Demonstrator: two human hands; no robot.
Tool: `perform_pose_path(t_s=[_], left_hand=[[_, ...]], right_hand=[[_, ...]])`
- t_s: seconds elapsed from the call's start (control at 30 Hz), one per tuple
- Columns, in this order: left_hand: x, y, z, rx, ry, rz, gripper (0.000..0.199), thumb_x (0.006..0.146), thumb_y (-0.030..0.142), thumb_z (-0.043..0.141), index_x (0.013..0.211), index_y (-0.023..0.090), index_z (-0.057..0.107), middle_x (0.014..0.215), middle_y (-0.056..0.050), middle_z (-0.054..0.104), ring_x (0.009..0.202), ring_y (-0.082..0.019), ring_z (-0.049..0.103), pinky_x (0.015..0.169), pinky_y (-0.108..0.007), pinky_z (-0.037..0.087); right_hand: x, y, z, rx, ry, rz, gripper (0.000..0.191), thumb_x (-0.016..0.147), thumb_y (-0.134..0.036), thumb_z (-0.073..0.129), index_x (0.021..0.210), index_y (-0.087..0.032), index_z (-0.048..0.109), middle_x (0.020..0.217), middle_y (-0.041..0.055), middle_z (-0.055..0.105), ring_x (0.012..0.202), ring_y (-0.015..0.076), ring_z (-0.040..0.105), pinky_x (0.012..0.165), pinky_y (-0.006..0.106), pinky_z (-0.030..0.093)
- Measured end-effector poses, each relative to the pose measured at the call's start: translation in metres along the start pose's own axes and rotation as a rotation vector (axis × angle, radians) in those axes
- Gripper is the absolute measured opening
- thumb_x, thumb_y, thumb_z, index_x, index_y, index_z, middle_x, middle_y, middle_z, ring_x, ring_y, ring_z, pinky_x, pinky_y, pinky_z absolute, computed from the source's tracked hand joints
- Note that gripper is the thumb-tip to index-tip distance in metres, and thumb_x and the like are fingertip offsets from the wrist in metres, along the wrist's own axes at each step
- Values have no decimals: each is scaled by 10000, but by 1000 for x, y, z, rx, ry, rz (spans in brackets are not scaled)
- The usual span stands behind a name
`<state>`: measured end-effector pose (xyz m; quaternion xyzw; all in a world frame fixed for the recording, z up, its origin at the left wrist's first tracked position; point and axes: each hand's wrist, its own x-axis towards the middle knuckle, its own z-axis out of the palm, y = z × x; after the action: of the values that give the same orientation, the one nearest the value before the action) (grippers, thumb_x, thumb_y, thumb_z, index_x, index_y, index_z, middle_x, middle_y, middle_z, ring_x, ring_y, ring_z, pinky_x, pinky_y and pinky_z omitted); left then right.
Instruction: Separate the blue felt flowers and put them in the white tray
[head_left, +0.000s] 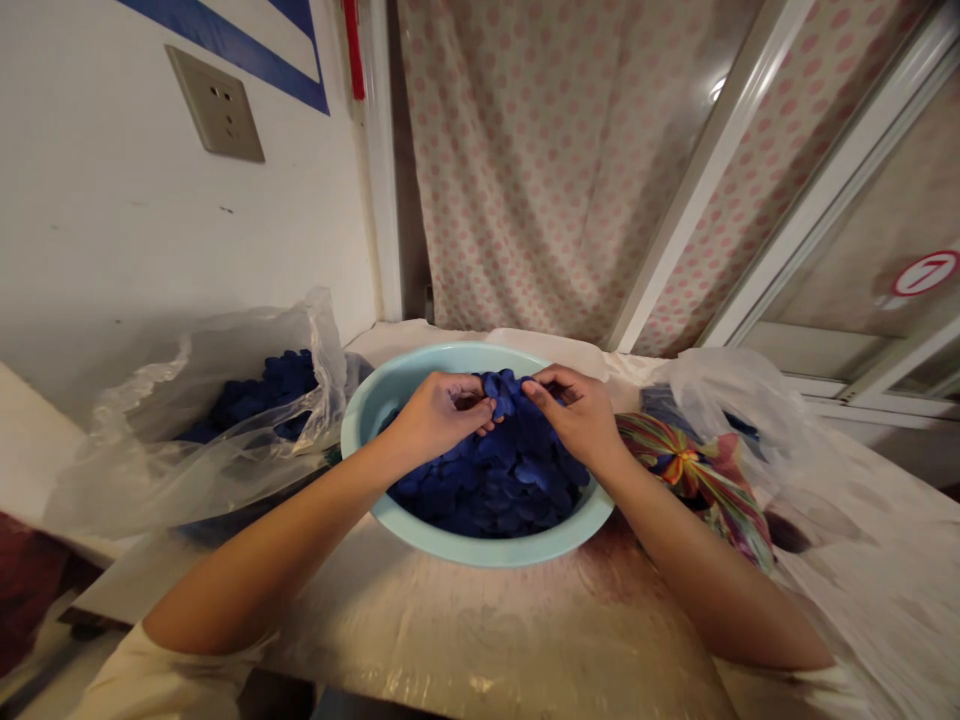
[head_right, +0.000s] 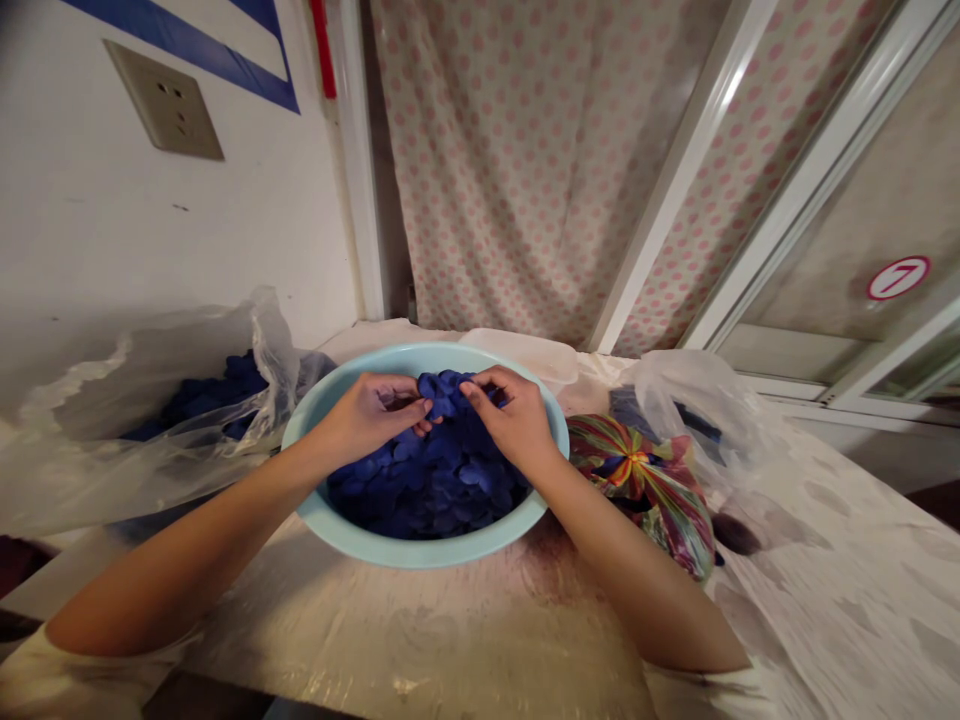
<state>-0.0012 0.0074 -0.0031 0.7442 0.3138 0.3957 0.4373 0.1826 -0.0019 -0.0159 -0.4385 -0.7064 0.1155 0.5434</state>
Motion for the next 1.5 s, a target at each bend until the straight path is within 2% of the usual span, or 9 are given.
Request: perform_pose_path(t_s=[0.13, 0.27, 0.37, 0.5, 0.73, 0.93, 1.07, 1.27, 1.5], left_hand=[[0, 2, 0, -2, 12, -45, 134, 746, 186, 560, 639, 121, 608, 552, 8, 614, 514, -80, 591, 531, -180, 489], [1, 5, 0, -46, 45, -63, 143, 746, 166, 555, 616, 118, 589, 562, 12, 617, 489, -67, 575, 516, -169, 485], [1, 6, -1, -99, 80, -74, 142, 757, 191, 548, 641, 121, 592, 591, 7, 629, 500, -73, 579, 524, -180, 495], [2, 7, -1, -175, 134, -95, 152, 756, 218, 540, 633, 140, 581, 599, 10, 628, 506, -84, 573, 534, -197, 506], [2, 5, 0, -257, 119, -108, 109, 729, 190, 547, 642, 153, 601, 607, 6, 645, 513, -96, 580, 541, -214, 511], [0, 4, 0, -385, 46, -83, 135, 725, 162, 478, 676, 131, 600, 651, -32, 678, 575, -130, 618, 609, -268, 523], [-3, 7, 0, -268, -41, -27, 91, 682, 126, 540, 697, 103, 627, 711, -41, 678, 653, -124, 621, 670, -250, 510], [-3, 6, 2, -102, -40, 2, 113, 688, 216, 645, 668, 113, 601, 618, -4, 630, 600, -100, 599, 600, -213, 491], [-2, 7, 3, -72, -54, 22, 195, 768, 251, 580, 627, 118, 586, 571, 13, 596, 515, -65, 550, 535, -182, 476]], right_hand=[[4, 11, -4, -118, 173, 109, 181, 746, -267, 551, 603, -164, 510, 531, -39, 451, 491, 90, 401, 514, 233, 350], [5, 16, -4, -184, 177, 89, 109, 736, -250, 551, 673, -168, 516, 600, -20, 495, 571, 119, 471, 574, 255, 387], [2, 10, -2, -231, 166, -61, 195, 709, -224, 580, 892, -172, 537, 769, 22, 540, 726, 163, 529, 607, 273, 423], [-4, -2, -2, -323, 0, -371, 337, 715, -271, 628, 1034, -185, 557, 961, 76, 524, 934, 217, 516, 800, 371, 450], [-6, 0, -3, -373, -58, -608, 197, 821, -185, 550, 1003, -220, 617, 888, 67, 593, 827, 187, 554, 733, 355, 483], [-8, -3, -2, -371, -10, -602, 170, 829, -142, 521, 957, -205, 615, 829, 62, 595, 790, 178, 559, 705, 341, 486], [-8, -7, -2, -316, -7, -592, 128, 838, -146, 521, 909, -194, 616, 796, 59, 593, 759, 166, 573, 669, 312, 491], [-9, -11, -1, -256, -48, -568, 75, 836, -197, 553, 804, -187, 620, 732, 41, 586, 709, 153, 567, 639, 291, 485], [-8, -11, -1, -75, -79, -463, 85, 792, -233, 617, 716, -194, 619, 677, 8, 600, 635, 125, 570, 595, 255, 472]])
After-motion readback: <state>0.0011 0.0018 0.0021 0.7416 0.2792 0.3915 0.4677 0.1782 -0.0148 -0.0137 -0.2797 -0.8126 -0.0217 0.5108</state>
